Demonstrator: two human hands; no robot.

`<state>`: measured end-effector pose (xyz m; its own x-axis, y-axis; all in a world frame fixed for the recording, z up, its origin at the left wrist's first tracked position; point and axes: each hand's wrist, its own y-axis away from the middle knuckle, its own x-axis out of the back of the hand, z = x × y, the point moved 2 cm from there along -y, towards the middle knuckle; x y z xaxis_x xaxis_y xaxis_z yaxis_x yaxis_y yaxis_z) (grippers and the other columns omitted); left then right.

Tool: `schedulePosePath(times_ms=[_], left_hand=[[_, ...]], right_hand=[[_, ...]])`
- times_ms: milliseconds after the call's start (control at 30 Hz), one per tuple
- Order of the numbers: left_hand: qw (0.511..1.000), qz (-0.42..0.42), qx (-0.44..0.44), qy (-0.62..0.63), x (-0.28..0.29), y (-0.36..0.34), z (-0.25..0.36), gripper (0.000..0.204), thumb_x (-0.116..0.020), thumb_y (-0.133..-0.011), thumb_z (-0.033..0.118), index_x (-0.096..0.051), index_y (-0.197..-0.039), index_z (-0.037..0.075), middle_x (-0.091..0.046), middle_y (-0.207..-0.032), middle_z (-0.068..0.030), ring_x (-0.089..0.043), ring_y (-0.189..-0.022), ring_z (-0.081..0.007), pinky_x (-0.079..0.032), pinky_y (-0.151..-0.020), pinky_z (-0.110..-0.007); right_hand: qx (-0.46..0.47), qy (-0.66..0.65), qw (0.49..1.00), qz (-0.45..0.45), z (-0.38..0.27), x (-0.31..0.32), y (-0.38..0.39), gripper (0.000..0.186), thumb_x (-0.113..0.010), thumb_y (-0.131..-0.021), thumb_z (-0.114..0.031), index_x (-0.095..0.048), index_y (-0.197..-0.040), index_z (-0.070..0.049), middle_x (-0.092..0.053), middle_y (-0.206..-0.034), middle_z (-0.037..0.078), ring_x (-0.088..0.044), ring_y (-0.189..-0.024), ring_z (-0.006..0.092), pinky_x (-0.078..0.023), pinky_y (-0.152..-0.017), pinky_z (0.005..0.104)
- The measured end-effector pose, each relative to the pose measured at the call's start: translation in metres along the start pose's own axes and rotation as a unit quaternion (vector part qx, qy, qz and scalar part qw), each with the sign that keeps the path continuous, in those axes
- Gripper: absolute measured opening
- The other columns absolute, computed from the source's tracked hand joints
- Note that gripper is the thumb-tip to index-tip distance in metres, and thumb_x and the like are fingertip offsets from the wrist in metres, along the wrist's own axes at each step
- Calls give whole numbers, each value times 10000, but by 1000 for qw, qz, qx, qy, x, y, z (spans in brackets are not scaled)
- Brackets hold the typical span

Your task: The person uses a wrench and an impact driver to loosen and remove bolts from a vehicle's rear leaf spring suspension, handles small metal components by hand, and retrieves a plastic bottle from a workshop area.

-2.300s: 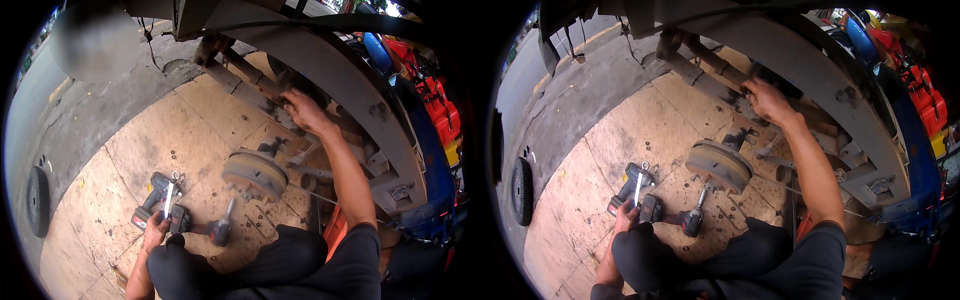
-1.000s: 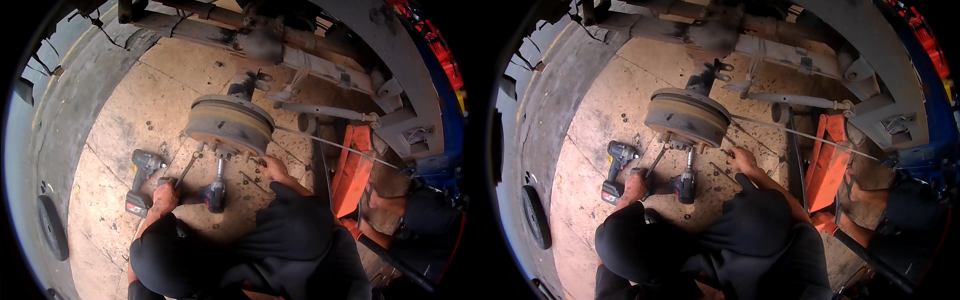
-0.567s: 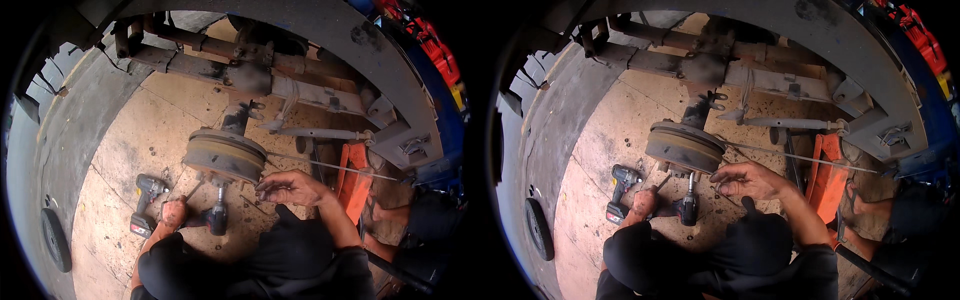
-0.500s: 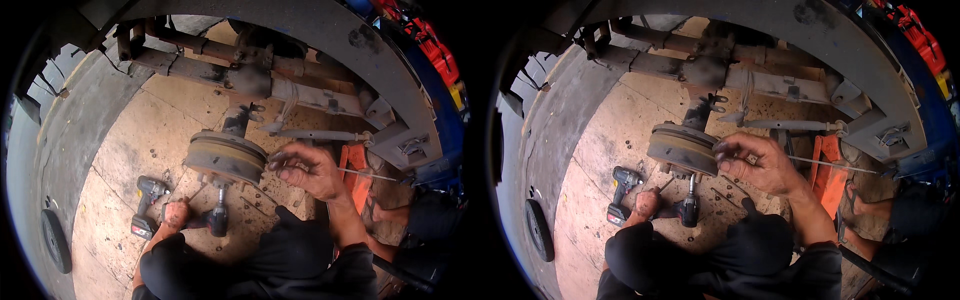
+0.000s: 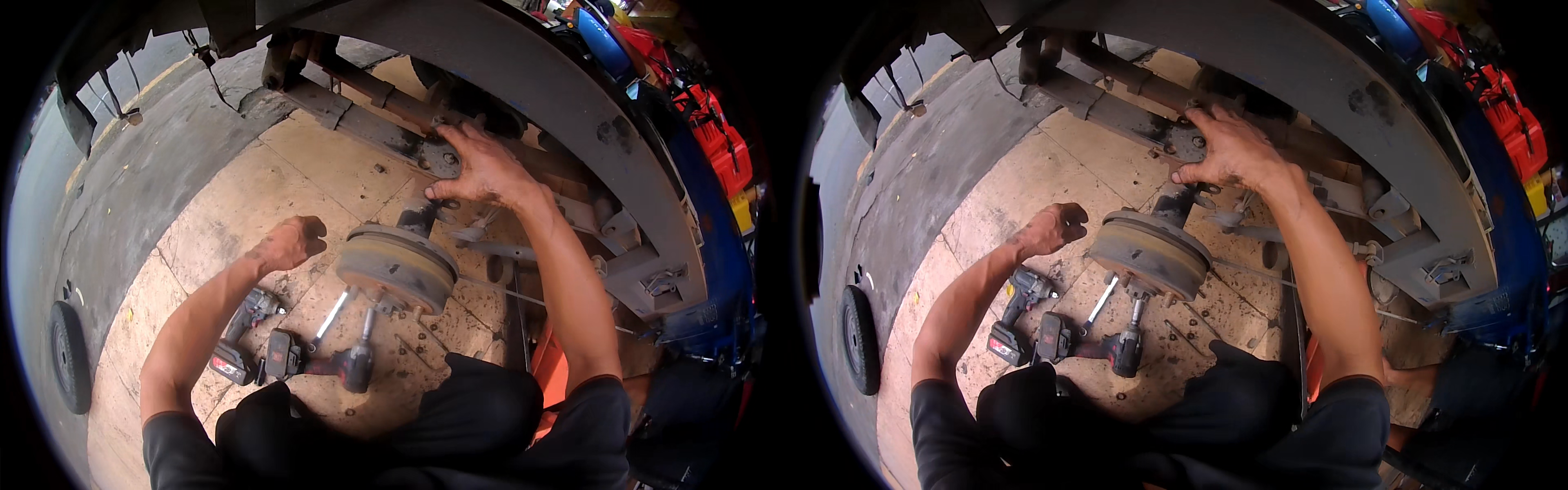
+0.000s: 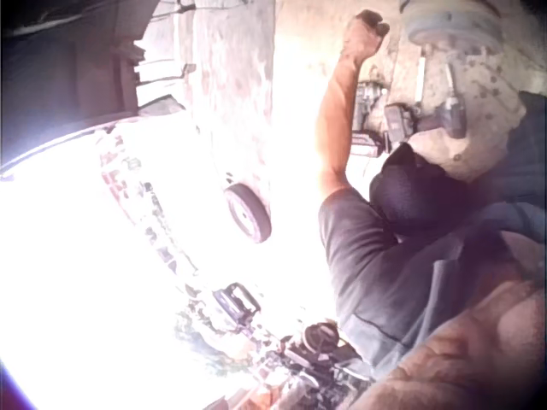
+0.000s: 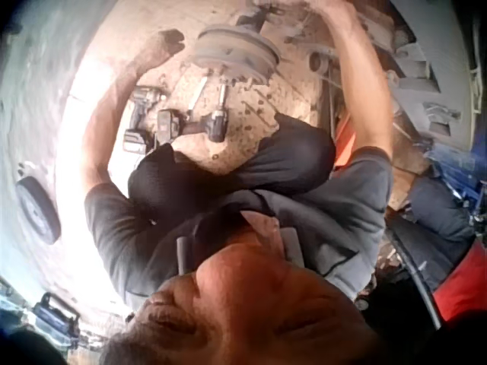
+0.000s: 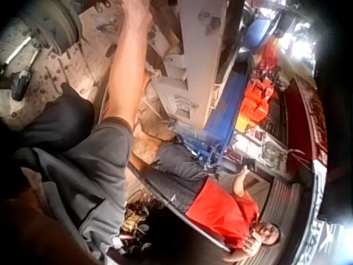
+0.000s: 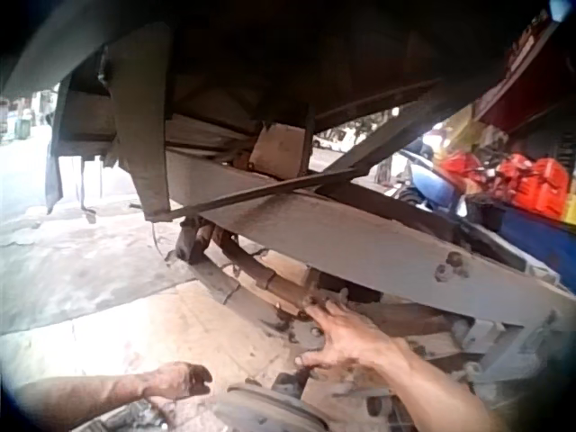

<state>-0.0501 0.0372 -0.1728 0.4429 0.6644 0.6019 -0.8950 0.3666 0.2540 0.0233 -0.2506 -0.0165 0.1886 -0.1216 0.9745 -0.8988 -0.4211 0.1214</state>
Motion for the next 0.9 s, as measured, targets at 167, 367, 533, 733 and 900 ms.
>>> schedulePosePath(times_ms=[167,367,533,733,900], left_hand=[[974,-12,-61,218,4,-67,38,362,-639,-869,250,-586,-1120,-4,-629,-888,-64,-595,-768,-143,-488,-627,-265],[916,4,-54,399,-42,-73,16,423,-693,-878,285,-568,-1149,-15,-630,-952,-66,-605,-811,-151,-493,-683,-274],[850,8,-65,523,-19,-63,6,389,-675,-888,217,-554,-1184,-5,-644,-982,-86,-637,-846,-160,-511,-689,-272],[831,17,-87,549,-12,-58,26,427,-656,-881,177,-516,-1233,-20,-644,-1013,-110,-641,-849,-180,-524,-694,-283],[831,37,-123,541,-1,-47,46,481,-673,-872,208,-501,-1257,-23,-645,-1028,-117,-644,-868,-187,-531,-701,-289]], right_hand=[[25,-126,988,88,18,-13,-14,1089,-835,-578,-513,-358,-1440,-48,-373,-1438,282,-371,-1343,402,-327,-1107,436],[35,-343,924,166,21,15,49,986,-875,-566,-364,-431,-1372,-12,-522,-1307,183,-491,-1222,292,-381,-1043,386],[5,-354,915,-192,21,-24,149,912,-868,-581,-331,-460,-1345,-48,-549,-1265,147,-510,-1202,293,-396,-1022,400],[-183,-176,925,-284,22,-234,231,814,-783,-710,-351,-414,-1369,-46,-449,-1334,229,-483,-1211,373,-428,-990,392],[-148,-126,952,-237,9,-301,250,729,-715,-791,-340,-393,-1379,-53,-435,-1305,244,-450,-1218,406,-405,-1000,436]])
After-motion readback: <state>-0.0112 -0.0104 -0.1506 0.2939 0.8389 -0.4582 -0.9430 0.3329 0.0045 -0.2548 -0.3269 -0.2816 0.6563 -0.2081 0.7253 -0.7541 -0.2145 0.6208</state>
